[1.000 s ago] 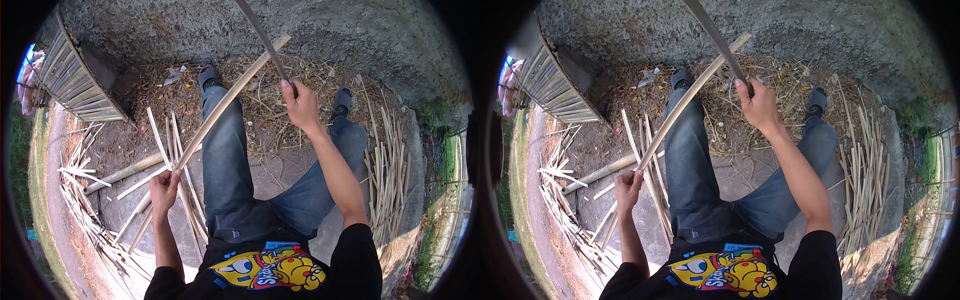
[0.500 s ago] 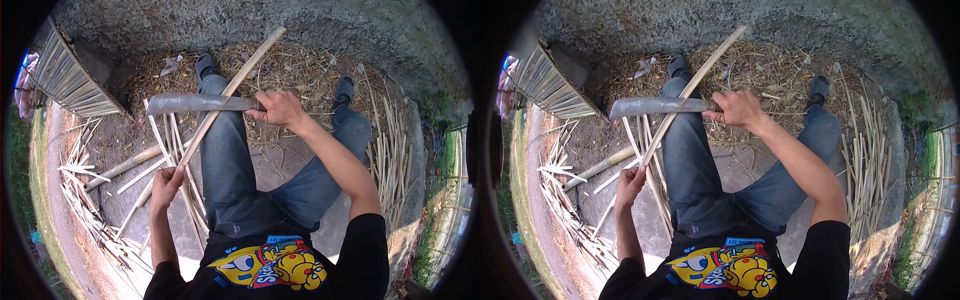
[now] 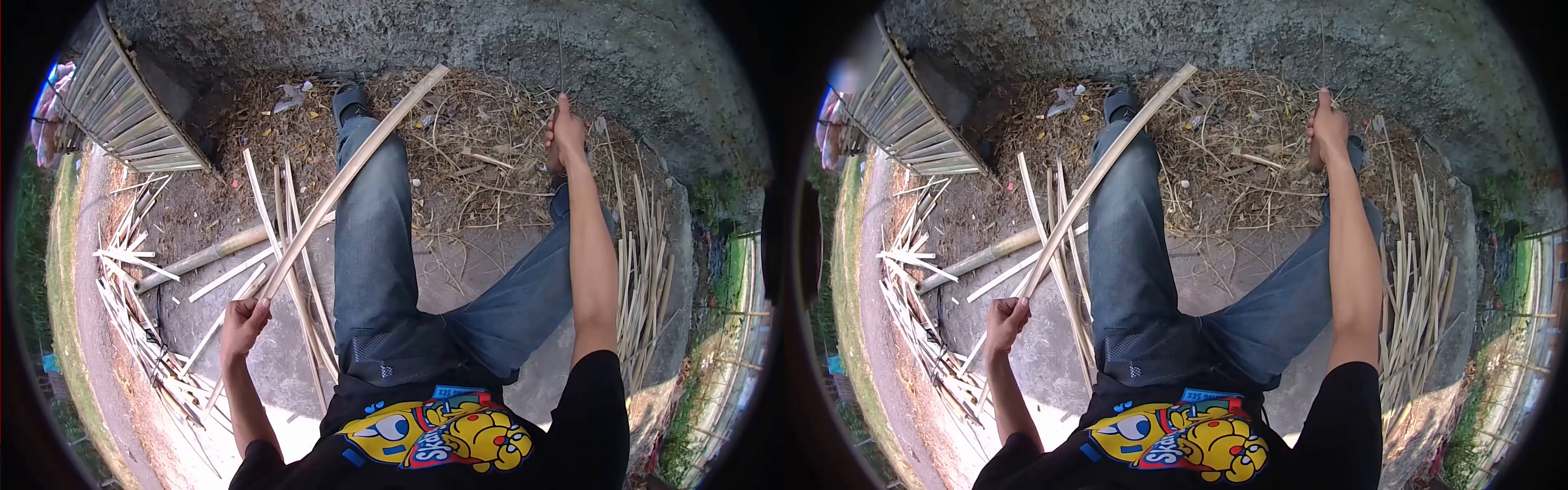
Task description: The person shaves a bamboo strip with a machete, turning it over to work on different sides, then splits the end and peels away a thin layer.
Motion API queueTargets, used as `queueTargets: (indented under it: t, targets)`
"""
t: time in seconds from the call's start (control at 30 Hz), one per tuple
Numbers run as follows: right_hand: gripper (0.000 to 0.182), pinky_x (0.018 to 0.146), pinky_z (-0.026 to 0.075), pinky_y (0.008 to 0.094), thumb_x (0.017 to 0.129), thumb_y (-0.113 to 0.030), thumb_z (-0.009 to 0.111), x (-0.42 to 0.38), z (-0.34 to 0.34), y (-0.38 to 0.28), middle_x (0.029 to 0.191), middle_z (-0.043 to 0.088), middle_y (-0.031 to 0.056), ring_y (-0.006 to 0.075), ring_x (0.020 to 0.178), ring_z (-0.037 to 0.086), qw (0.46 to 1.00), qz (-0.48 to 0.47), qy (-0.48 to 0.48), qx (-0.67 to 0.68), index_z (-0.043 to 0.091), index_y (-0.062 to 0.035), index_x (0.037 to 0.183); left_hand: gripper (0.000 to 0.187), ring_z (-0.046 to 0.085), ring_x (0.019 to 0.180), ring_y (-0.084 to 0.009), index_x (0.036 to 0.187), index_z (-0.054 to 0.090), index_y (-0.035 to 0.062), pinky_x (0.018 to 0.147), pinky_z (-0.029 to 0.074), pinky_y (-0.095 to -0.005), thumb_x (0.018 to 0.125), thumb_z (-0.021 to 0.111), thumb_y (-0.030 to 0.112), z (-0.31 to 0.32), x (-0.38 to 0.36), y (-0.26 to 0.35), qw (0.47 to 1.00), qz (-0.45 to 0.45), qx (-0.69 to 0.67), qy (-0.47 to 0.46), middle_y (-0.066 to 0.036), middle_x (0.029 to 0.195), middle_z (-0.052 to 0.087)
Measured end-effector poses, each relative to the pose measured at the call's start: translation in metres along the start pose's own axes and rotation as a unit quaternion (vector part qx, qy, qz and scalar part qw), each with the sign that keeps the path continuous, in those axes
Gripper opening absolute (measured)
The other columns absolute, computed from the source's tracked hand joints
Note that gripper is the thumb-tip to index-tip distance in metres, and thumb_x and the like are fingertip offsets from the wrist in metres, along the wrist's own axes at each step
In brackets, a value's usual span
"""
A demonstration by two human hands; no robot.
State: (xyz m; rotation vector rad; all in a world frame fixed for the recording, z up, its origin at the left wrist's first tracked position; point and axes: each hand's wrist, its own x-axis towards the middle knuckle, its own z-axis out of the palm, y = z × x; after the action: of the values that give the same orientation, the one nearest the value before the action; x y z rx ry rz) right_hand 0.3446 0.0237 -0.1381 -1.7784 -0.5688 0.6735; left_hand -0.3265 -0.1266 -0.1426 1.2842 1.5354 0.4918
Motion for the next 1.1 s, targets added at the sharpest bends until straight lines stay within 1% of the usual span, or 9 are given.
queueTargets:
  t: [0.23, 0.4, 0.57, 0.63, 0.73, 0.83, 0.9, 1.0, 1.1]
  targets:
    - [0.059, 0.042, 0.042, 0.0293, 0.099, -0.057, 0.052, -0.072, 0.02, -0.021, 0.06, 0.055, 0.001, 0.0101, 0.045, 0.051, 0.982, -0.16, -0.089, -0.05, 0.06, -0.0044, 0.073, 0.047, 0.039, 0.046, -0.0049, 0.065, 0.063, 0.0024, 0.044, 0.027, -0.0254, 0.097, 0.068, 0.037, 0.015, 0.029, 0.02, 0.999, 0.039, 0.028, -0.011, 0.003, 0.052, 0.048]
    - [0.064, 0.054, 0.041, 0.0398, 0.099, -0.055, 0.052, -0.091, 0.042, -0.007, 0.054, 0.053, 0.0099, 0.0233, 0.053, 0.054, 0.939, -0.277, -0.109, -0.175, 0.062, 0.0016, 0.072, 0.046, 0.037, 0.048, -0.0041, 0.067, 0.063, 0.0019, 0.045, 0.026, -0.0258, 0.098, 0.067, 0.035, 0.026, 0.038, 0.034, 0.998, 0.045, 0.038, -0.016, 0.004, 0.052, 0.048]
    - [0.063, 0.052, 0.041, 0.043, 0.1, -0.055, 0.052, -0.136, 0.071, 0.005, 0.055, 0.054, 0.0152, 0.0299, 0.051, 0.056, 0.893, -0.346, -0.174, -0.228, 0.061, 0.0011, 0.073, 0.046, 0.031, 0.046, -0.0036, 0.067, 0.062, 0.0029, 0.044, 0.021, -0.0255, 0.099, 0.065, 0.035, 0.056, 0.051, 0.067, 0.998, 0.048, 0.004, -0.033, 0.006, 0.051, 0.043]
    - [0.062, 0.051, 0.042, 0.0441, 0.1, -0.056, 0.052, -0.162, 0.078, 0.005, 0.053, 0.054, 0.0148, 0.0319, 0.051, 0.058, 0.878, -0.36, -0.226, -0.218, 0.061, 0.0009, 0.075, 0.046, 0.026, 0.042, -0.0041, 0.068, 0.06, 0.0037, 0.042, 0.017, -0.0261, 0.101, 0.062, 0.037, 0.064, 0.056, 0.085, 0.985, -0.048, -0.115, -0.117, 0.007, 0.049, 0.038]
    - [0.061, 0.054, 0.052, 0.0471, 0.096, -0.063, 0.051, -0.203, 0.087, -0.003, 0.06, 0.062, 0.0176, 0.0379, 0.059, 0.065, 0.821, -0.385, -0.31, -0.285, 0.063, -0.0033, 0.086, 0.044, 0.022, 0.04, -0.0042, 0.072, 0.056, 0.0054, 0.04, 0.014, -0.0266, 0.103, 0.058, 0.037, 0.087, 0.068, 0.102, 0.968, -0.064, -0.157, -0.184, 0.008, 0.049, 0.032]
    - [0.057, 0.059, 0.052, 0.0514, 0.094, -0.062, 0.055, -0.221, 0.094, 0.0, 0.069, 0.065, 0.0175, 0.0406, 0.065, 0.066, 0.773, -0.485, -0.256, -0.32, 0.06, -0.0054, 0.088, 0.045, 0.023, 0.04, -0.0047, 0.072, 0.056, 0.0061, 0.041, 0.014, -0.0264, 0.101, 0.06, 0.039, 0.092, 0.069, 0.111, 0.949, -0.082, -0.172, -0.25, 0.008, 0.048, 0.031]
    - [0.058, 0.056, 0.055, 0.0498, 0.096, -0.063, 0.05, -0.192, 0.089, 0.003, 0.068, 0.066, 0.0165, 0.0402, 0.063, 0.068, 0.775, -0.493, -0.204, -0.339, 0.059, -0.0062, 0.091, 0.044, 0.019, 0.039, -0.0044, 0.073, 0.053, 0.0065, 0.04, 0.013, -0.0261, 0.104, 0.054, 0.038, 0.082, 0.062, 0.097, 0.942, -0.11, -0.196, -0.248, 0.008, 0.049, 0.027]
    - [0.057, 0.055, 0.053, 0.0501, 0.099, -0.059, 0.049, -0.128, 0.067, -0.02, 0.057, 0.062, 0.0159, 0.037, 0.06, 0.068, 0.882, -0.297, -0.178, -0.318, 0.062, -0.0044, 0.088, 0.044, 0.018, 0.039, -0.0051, 0.072, 0.051, 0.007, 0.039, 0.013, -0.0265, 0.105, 0.053, 0.037, 0.074, 0.042, 0.089, 0.941, -0.116, -0.194, -0.252, 0.008, 0.048, 0.027]
    - [0.056, 0.051, 0.047, 0.0449, 0.1, -0.057, 0.051, -0.128, 0.063, -0.018, 0.055, 0.059, 0.013, 0.0313, 0.053, 0.063, 0.85, -0.333, -0.171, -0.371, 0.065, -0.0042, 0.087, 0.044, 0.019, 0.038, -0.0051, 0.072, 0.05, 0.0073, 0.039, 0.013, -0.026, 0.106, 0.051, 0.036, 0.076, 0.044, 0.083, 0.936, -0.12, -0.201, -0.264, 0.008, 0.048, 0.027]
